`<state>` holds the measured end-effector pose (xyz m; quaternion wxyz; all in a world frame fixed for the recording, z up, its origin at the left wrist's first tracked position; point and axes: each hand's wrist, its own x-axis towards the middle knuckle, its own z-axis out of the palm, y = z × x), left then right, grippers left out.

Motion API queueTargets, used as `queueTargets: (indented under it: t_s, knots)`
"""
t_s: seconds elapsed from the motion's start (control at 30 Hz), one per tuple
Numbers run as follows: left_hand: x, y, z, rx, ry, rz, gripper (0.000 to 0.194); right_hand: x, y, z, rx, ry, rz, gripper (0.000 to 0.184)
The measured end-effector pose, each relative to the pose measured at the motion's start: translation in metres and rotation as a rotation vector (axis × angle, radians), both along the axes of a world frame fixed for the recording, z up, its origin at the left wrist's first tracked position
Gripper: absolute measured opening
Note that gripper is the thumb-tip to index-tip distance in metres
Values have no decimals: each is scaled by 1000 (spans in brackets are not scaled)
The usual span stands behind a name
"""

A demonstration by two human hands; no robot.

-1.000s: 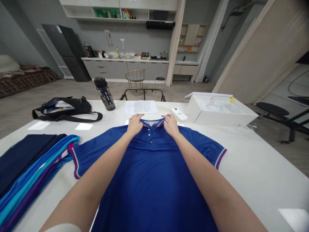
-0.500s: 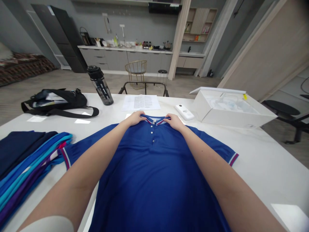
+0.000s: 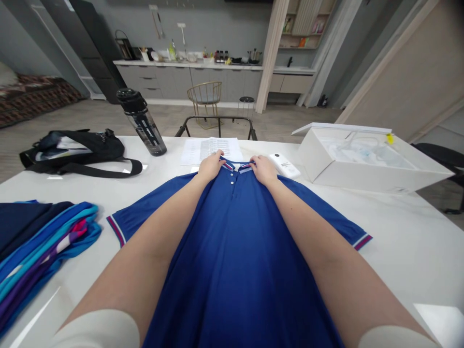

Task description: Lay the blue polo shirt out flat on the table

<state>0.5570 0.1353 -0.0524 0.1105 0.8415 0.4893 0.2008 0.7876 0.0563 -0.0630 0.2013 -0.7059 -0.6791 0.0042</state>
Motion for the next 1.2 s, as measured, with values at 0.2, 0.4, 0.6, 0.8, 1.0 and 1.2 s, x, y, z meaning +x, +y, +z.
queueTargets:
  t_s: [0.2,0.4,0.6,0.8,1.0,1.2]
  knots:
    - [-56,-55,0,209,101,70,47,-6,-74,22,168,-56,-153,38]
    - [-185,-102,1,11,321,421,55,71,-195,36,-81,-109,-683,49]
    - [-248,-122,-3,-86,428,516,52,103,-258,15,-271,-196,-821,50]
    - [-261,-117,1,-129,504,413,54,123,-253,11,-354,-293,-645,44]
    - [-281,-98,4,-118,547,401,51,169,-234,12,-359,-377,-492,37]
    - [-262,-109,18,138,541,314,47,165,-234,16,-159,-417,-459,38]
